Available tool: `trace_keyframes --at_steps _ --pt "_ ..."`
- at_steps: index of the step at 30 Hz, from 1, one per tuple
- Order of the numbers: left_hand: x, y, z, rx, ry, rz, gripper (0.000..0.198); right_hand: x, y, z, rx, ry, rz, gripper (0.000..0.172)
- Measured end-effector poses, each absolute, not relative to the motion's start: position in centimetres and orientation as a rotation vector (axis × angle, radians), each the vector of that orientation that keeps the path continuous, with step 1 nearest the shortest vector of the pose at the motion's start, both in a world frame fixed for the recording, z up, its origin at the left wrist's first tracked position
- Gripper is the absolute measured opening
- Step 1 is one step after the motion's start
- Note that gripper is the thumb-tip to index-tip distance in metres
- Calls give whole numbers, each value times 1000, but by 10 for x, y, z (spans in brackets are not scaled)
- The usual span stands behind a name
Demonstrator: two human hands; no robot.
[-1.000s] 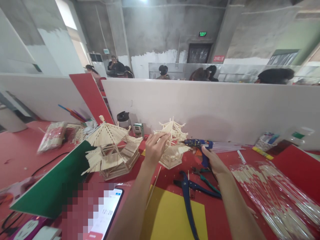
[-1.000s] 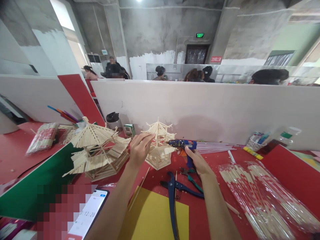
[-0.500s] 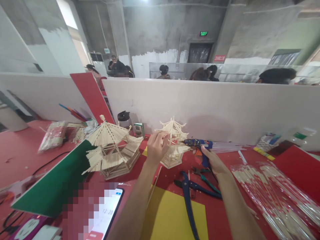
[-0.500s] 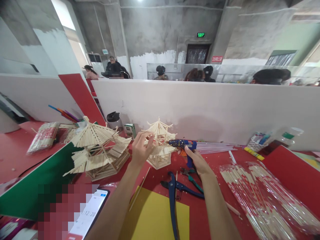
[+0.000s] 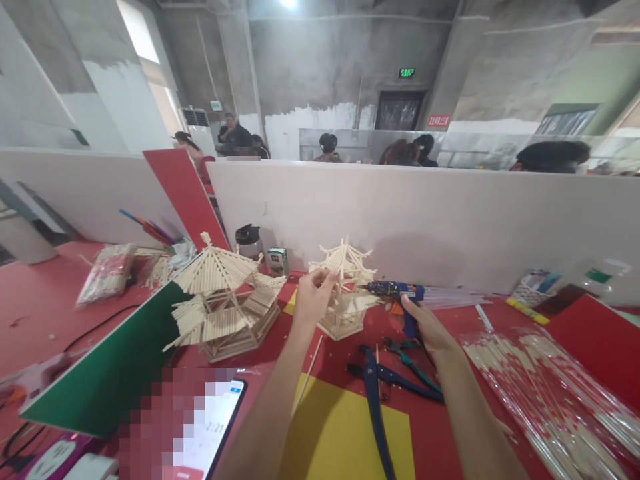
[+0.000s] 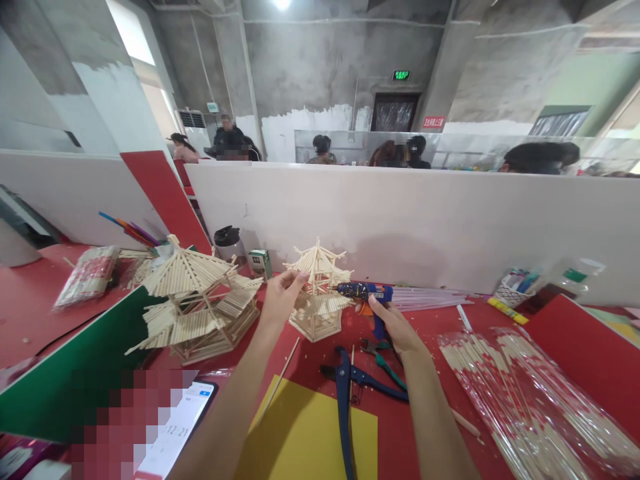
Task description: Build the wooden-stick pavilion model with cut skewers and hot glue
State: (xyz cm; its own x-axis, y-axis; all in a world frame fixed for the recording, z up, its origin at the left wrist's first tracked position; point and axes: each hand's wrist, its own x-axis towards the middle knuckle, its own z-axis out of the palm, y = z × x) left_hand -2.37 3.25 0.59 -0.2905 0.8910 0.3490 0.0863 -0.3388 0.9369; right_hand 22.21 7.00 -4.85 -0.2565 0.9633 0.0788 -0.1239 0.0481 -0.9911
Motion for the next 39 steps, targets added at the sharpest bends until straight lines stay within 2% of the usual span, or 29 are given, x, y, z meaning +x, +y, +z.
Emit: trace_keyframes --at_steps 7,13,39 --pt "-23 30 11 970 1004 1550 34 225 73 -53 -862 -1359 1446 43" --pt "-19 31 13 818 924 1534 39 224 71 -52 -907 -1310 1446 44" --pt "-9 24 13 784 930 1570 39 225 73 -55 -914 -1286 1471 42"
